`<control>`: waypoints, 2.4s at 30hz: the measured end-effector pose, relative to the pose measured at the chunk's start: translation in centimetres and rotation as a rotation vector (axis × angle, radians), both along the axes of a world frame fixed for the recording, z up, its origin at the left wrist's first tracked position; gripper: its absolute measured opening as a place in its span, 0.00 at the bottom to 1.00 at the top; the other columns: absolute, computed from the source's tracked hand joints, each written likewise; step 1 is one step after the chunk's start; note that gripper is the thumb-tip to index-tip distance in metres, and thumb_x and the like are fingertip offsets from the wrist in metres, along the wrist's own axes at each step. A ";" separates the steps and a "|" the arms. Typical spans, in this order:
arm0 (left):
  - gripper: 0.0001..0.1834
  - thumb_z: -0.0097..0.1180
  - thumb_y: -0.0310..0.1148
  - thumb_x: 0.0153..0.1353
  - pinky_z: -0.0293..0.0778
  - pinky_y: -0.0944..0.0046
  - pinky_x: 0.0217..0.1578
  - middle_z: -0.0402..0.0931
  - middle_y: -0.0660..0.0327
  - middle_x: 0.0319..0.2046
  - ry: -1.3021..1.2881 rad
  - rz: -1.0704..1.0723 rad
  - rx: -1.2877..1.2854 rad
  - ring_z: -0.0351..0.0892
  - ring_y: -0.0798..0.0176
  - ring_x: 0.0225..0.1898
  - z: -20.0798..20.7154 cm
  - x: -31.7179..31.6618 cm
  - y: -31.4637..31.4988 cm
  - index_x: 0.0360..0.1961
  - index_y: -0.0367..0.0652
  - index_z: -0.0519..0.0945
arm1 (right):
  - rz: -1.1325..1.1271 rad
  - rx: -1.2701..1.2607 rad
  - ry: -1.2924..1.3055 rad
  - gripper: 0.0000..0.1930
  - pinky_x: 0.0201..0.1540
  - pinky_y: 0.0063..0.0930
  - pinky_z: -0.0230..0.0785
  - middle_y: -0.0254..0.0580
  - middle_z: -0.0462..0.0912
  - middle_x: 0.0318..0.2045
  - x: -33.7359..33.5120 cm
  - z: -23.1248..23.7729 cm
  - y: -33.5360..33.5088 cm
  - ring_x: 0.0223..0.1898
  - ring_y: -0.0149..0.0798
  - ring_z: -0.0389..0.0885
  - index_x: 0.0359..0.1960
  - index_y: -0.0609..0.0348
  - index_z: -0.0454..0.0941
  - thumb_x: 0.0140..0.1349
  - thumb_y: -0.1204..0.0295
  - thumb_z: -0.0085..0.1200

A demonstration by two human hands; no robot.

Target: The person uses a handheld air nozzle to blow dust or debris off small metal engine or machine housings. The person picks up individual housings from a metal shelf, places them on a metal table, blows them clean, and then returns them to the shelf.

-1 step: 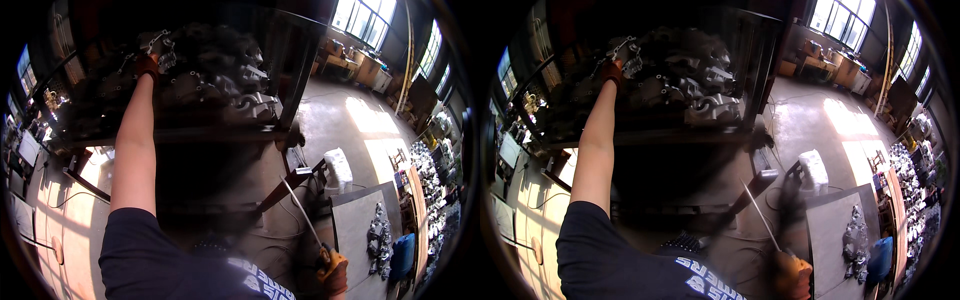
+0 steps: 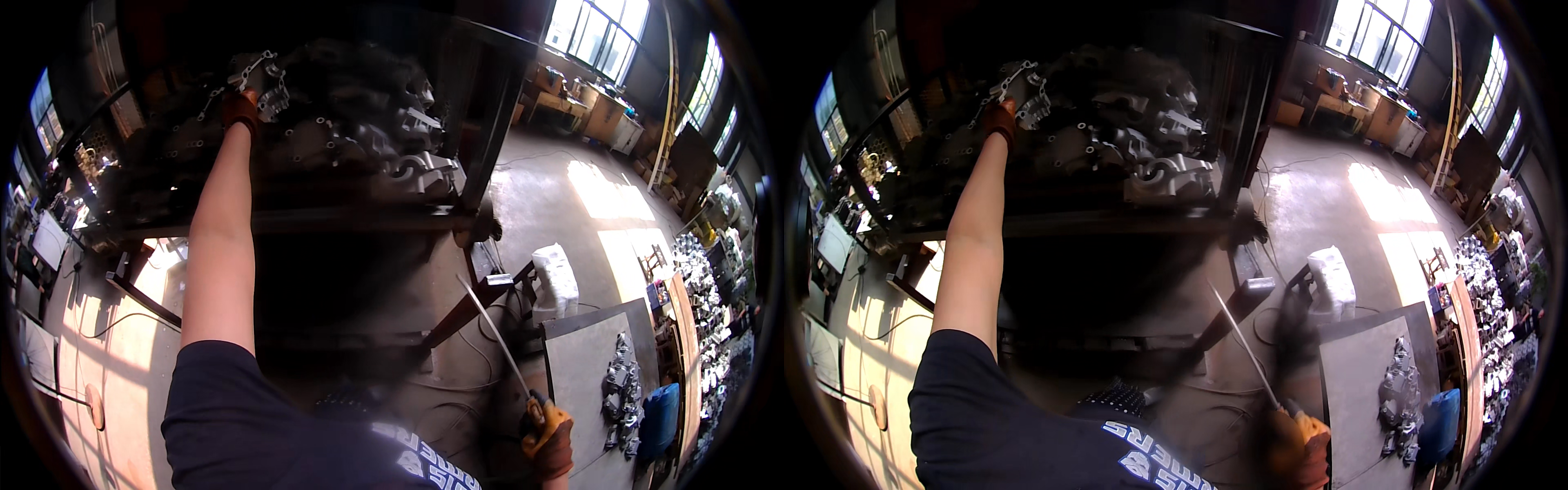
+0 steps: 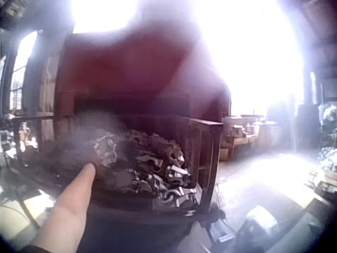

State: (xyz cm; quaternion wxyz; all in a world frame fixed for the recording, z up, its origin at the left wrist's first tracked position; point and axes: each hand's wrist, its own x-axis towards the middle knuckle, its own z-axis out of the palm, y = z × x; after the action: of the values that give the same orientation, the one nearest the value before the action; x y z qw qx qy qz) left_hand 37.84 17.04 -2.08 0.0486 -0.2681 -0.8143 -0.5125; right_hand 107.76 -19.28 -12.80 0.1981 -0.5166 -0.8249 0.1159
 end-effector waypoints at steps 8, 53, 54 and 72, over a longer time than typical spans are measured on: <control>0.14 0.51 0.33 0.59 0.74 0.55 0.43 0.79 0.49 0.44 0.844 -0.054 -0.621 0.79 0.53 0.45 1.9 -5.4 -2.3 0.46 0.43 0.78 | 0.111 0.321 0.168 0.22 0.34 0.35 0.71 0.49 0.81 0.35 -11.7 7.3 8.4 0.33 0.48 0.81 0.49 0.63 0.75 0.47 0.77 0.55; 0.34 0.71 0.40 0.44 0.70 0.59 0.55 0.74 0.47 0.52 0.225 -0.302 -0.410 0.72 0.50 0.56 -19.1 -11.1 -20.9 0.52 0.37 0.75 | -0.029 0.177 -0.129 0.18 0.39 0.42 0.75 0.47 0.84 0.33 -41.6 2.4 13.7 0.37 0.53 0.83 0.42 0.46 0.77 0.54 0.52 0.58; 0.33 0.71 0.39 0.45 0.71 0.59 0.55 0.74 0.47 0.51 0.165 -0.317 -0.400 0.72 0.50 0.56 -20.7 -11.2 -21.1 0.52 0.36 0.74 | -0.081 0.171 -0.088 0.18 0.38 0.43 0.75 0.48 0.84 0.32 -42.0 2.3 13.9 0.36 0.54 0.83 0.42 0.46 0.76 0.54 0.52 0.58; 0.29 0.55 0.45 0.60 0.69 0.43 0.55 0.60 0.58 0.61 -1.162 -0.355 0.570 0.59 0.51 0.63 -17.2 -6.4 -25.8 0.61 0.53 0.63 | 0.289 0.066 0.138 0.19 0.38 0.43 0.73 0.54 0.82 0.32 -42.6 6.1 6.4 0.37 0.57 0.81 0.44 0.54 0.78 0.56 0.56 0.58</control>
State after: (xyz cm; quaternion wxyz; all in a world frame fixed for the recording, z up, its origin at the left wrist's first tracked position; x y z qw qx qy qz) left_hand 31.40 -8.75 -19.25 -0.4138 -0.0554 -0.4847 -0.7686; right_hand 65.14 -12.92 -6.72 0.2523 -0.3767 -0.8784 0.1511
